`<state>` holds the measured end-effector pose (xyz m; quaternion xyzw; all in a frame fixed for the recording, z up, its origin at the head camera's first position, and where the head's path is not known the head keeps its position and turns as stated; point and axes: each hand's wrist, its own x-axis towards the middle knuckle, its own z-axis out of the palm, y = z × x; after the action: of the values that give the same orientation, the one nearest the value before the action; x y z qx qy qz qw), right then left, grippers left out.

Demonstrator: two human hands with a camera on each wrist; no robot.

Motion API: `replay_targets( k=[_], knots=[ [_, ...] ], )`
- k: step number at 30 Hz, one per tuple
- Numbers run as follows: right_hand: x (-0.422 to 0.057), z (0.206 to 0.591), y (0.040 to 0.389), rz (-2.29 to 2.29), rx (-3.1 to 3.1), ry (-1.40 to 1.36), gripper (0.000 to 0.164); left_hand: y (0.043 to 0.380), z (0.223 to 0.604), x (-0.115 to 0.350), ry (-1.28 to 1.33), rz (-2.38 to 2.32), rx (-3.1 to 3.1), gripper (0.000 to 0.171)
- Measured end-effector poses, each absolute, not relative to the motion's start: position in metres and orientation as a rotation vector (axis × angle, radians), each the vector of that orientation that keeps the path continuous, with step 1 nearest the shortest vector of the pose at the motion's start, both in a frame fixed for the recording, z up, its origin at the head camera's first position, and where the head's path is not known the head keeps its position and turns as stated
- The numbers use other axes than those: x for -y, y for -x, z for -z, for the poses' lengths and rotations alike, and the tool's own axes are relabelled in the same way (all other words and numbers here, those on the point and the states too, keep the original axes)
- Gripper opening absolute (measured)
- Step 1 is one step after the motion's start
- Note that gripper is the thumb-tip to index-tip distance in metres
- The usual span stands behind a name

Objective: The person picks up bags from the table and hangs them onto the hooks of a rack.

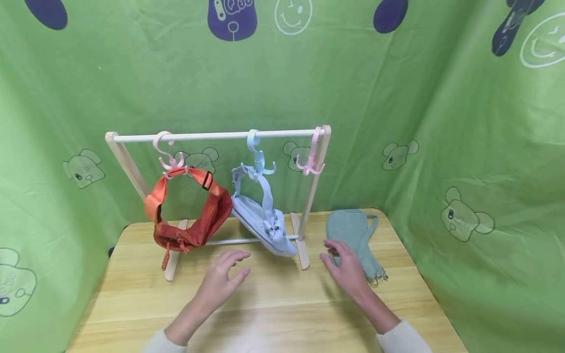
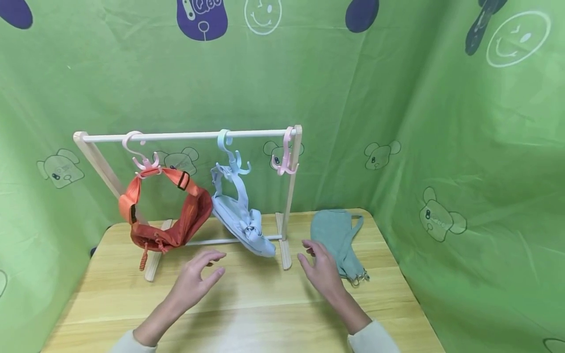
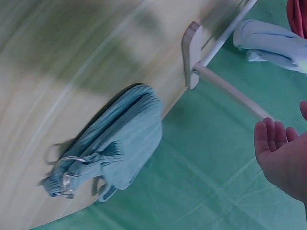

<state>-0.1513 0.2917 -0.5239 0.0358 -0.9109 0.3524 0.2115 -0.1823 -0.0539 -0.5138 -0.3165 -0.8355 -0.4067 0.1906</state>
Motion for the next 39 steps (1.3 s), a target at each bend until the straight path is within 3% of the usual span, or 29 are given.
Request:
replay_targets(
  k=[39],
  knots=[
    [-0.358, 0.567, 0.155, -0.902, 2.672, 0.311, 0.046, 0.175, 0.535, 0.006, 1.007, 1.208, 2.439, 0.038]
  ],
)
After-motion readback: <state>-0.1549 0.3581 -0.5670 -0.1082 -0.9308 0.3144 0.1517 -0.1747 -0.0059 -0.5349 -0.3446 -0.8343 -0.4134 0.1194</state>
